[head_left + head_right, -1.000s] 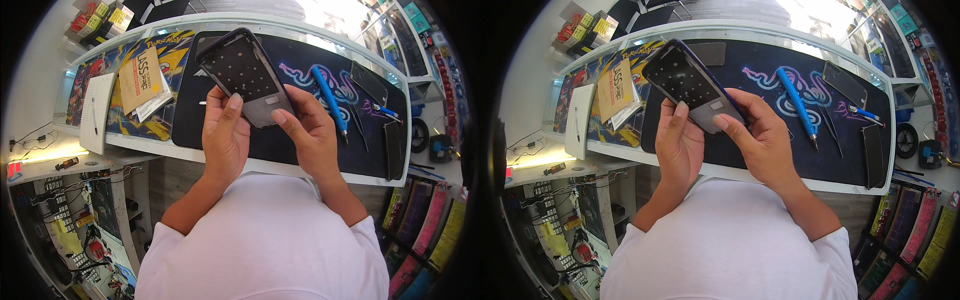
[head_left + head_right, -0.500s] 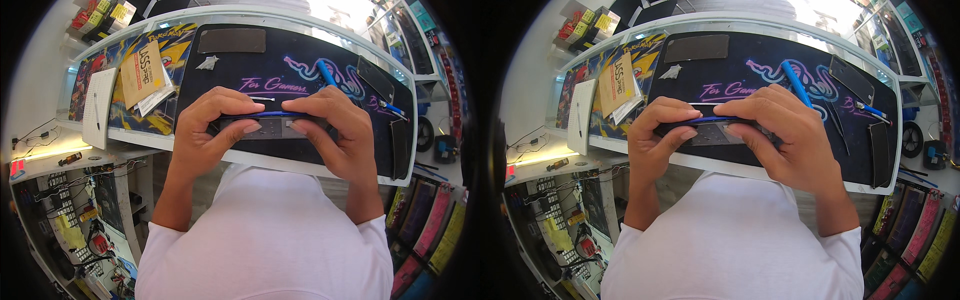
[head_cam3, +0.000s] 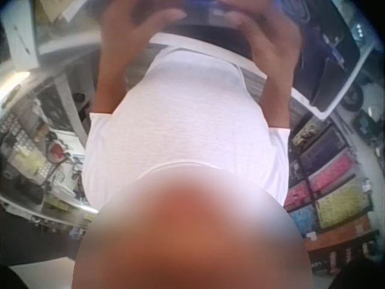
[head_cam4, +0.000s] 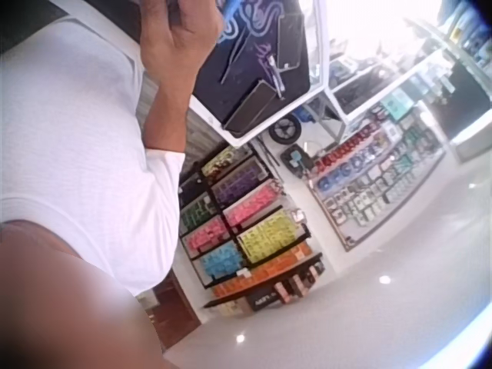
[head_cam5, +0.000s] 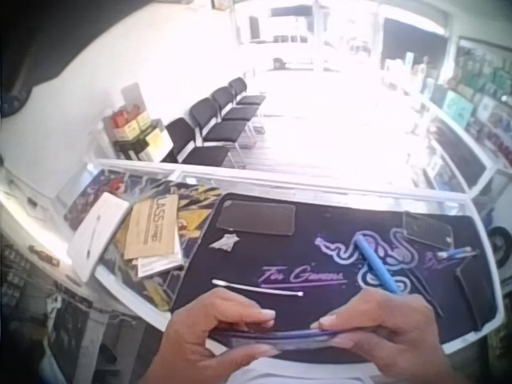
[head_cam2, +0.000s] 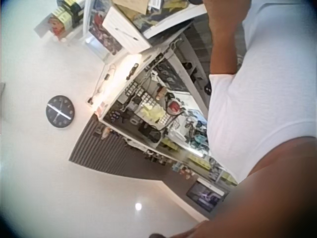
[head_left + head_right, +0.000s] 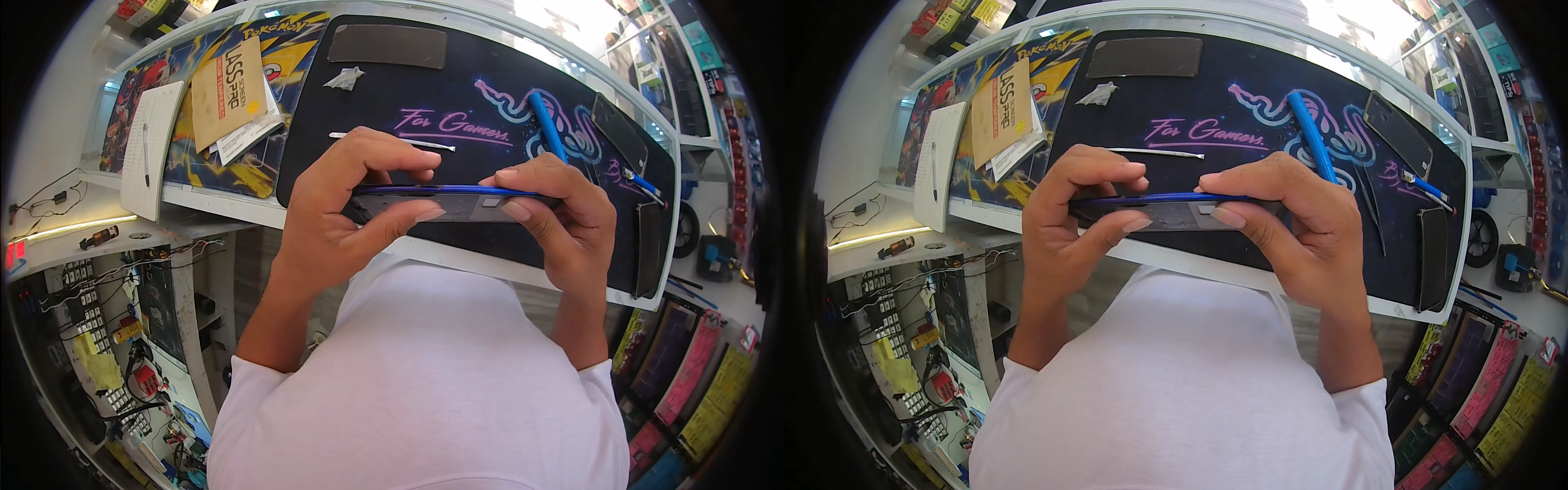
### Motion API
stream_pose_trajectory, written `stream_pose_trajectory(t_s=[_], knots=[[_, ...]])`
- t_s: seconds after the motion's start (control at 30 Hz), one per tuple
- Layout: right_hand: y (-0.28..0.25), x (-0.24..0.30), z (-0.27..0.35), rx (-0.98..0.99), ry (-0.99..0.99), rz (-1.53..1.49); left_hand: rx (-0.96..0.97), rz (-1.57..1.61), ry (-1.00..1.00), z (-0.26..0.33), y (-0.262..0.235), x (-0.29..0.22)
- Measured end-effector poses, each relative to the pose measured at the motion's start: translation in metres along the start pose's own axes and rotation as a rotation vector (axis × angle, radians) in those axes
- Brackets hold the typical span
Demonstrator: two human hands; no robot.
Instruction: The person disassembles a smartphone, removes the battery, and then reassembles the device. They use a heat gun to apply heat to the back cover and a screwdriver to remove screws. The phone is placed on a workbench with various tools and parts visible.
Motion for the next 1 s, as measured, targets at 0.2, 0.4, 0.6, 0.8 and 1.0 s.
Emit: stream_pose_trajectory(t_s=[0.2, 0.4, 0.6, 0.8, 1.0], knots=[[-0.011, 0.016, 0.0, -0.012, -0.139, 0.002, -0.009, 0.176, 0.144, 0.01, -0.015, 0.001], [-0.005, -0.024, 0.007, -0.135, 0.107, -0.147, -0.027, 0.136, 0.098, 0.001, -0.009, 0.019], [-0.009, -0.021, 0.01, -0.08, -0.045, -0.139, -0.086, 0.203, 0.187, 0.008, -0.014, 0.019], [-0.004, -0.028, 0.011, -0.192, 0.129, -0.118, -0.09, 0.29, -0.01, -0.001, -0.013, 0.038], [0.005, -0.017, 0.01, -0.266, 0.13, -0.314, 0.053, 0.533, -0.065, -0.004, 0.003, 0.037]])
Point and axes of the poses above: each hand's wrist, its own z-axis away from the middle knuckle, its own y-axis out of the palm, x = y × z, the point moved 7 cm from there along -z, towards the middle knuckle, and after that the axes turned 15 degrees about -y, right-handed, at the moved point
